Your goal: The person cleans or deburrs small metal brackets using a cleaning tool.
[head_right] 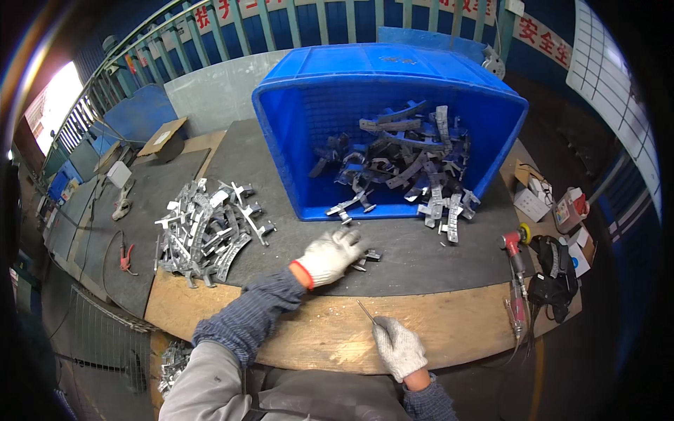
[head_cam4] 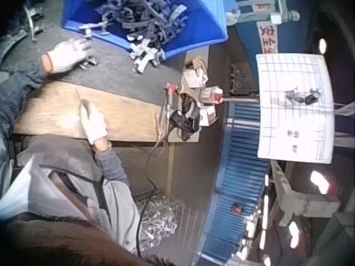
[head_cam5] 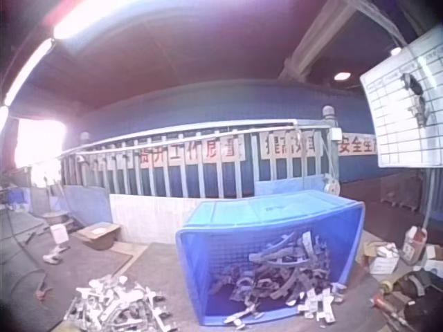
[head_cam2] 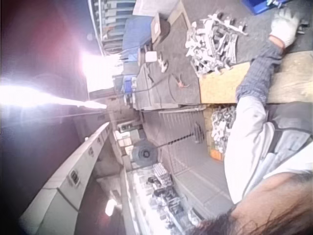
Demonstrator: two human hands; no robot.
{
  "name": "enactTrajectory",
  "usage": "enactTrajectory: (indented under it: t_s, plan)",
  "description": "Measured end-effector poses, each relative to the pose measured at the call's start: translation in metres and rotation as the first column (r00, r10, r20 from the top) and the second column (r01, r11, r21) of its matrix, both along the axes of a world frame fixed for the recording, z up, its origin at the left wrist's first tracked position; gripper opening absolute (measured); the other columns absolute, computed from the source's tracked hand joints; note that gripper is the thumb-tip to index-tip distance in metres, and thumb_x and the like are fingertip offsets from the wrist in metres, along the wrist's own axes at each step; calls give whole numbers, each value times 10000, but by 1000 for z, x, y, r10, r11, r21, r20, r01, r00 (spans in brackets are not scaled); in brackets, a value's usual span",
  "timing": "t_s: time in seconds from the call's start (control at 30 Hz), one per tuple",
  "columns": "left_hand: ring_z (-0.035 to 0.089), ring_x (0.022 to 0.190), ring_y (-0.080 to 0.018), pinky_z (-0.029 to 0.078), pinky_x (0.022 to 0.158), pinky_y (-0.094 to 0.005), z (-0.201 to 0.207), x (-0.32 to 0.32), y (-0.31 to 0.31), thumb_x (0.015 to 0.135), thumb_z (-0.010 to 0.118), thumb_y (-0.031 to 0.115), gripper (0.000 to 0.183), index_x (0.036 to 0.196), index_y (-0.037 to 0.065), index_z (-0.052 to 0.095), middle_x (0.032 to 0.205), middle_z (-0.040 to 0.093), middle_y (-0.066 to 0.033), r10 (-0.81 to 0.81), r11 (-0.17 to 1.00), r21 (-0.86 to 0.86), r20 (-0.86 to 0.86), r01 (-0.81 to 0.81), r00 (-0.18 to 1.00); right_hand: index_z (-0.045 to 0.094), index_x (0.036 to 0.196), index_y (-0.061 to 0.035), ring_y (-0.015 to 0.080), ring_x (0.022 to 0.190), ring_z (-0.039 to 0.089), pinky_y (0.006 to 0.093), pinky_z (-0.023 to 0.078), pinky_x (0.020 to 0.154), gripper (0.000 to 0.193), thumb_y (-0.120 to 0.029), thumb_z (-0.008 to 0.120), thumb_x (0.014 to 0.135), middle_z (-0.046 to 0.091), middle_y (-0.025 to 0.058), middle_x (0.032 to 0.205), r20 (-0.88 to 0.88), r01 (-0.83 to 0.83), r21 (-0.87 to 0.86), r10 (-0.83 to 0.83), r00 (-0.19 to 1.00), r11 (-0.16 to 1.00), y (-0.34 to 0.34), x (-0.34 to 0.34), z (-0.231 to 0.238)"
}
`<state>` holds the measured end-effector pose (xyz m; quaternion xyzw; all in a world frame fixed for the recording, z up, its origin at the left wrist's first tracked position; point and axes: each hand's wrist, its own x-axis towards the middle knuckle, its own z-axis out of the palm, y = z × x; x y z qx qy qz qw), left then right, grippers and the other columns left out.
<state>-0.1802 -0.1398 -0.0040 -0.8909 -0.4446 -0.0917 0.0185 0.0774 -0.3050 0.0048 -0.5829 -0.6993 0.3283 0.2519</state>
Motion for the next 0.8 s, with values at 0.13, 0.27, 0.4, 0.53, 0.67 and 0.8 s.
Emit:
enactTrajectory:
  t_s: [0.13,0.27,0.4,0.53,0.67,0.8]
  plan:
    - [771,1069,-402,630,925,-496,-2,26,23,1017,563,88,469,1484,121,589,1139,778,-179,79,973,-195,-215,-122,973,763,1258,-60,411,1043,783,459,627,900,292,-261,701,1056,796,220,1148,-27,78,25,-77,997,997,-2,9,7]
    - [792,985,-314,638,875,-404,-10,8,-10,1059,594,92,589,1628,112,445,1191,788,-173,310,933,-316,454,-175,835,748,1304,-16,351,1046,814,417,638,891,303,-168,716,1044,806,233,1159,-231,225,19,-215,949,974,-2,13,24]
    - [641,801,-104,558,706,-291,47,8,-73,1160,578,173,490,1626,87,452,1087,699,-39,597,679,-733,588,47,546,738,1339,-3,331,1076,818,390,650,917,331,-112,732,1026,802,235,1211,-277,99,226,-34,960,969,11,7,38]
    - [641,843,-116,548,688,-303,41,9,-118,1161,580,141,410,1533,-14,505,1193,675,-77,731,540,-725,656,426,189,746,1360,-58,353,1041,810,410,658,882,338,-112,714,1028,805,200,1212,-166,-78,320,137,976,944,22,-10,48]
    - [678,886,-132,565,726,-308,35,12,-135,1160,582,142,408,1531,-8,506,1175,678,-75,680,637,-701,707,320,194,743,1383,-90,349,1021,813,415,659,864,357,-127,713,1029,809,181,1211,-100,-141,321,181,978,937,24,-19,49]
    - [720,891,-181,591,799,-345,56,12,-143,1070,617,4,452,1517,34,559,1082,717,-80,560,734,-679,623,22,546,731,1410,-94,345,1006,817,404,659,843,381,-134,711,1031,811,188,1195,-116,-169,264,205,972,950,20,-16,55]
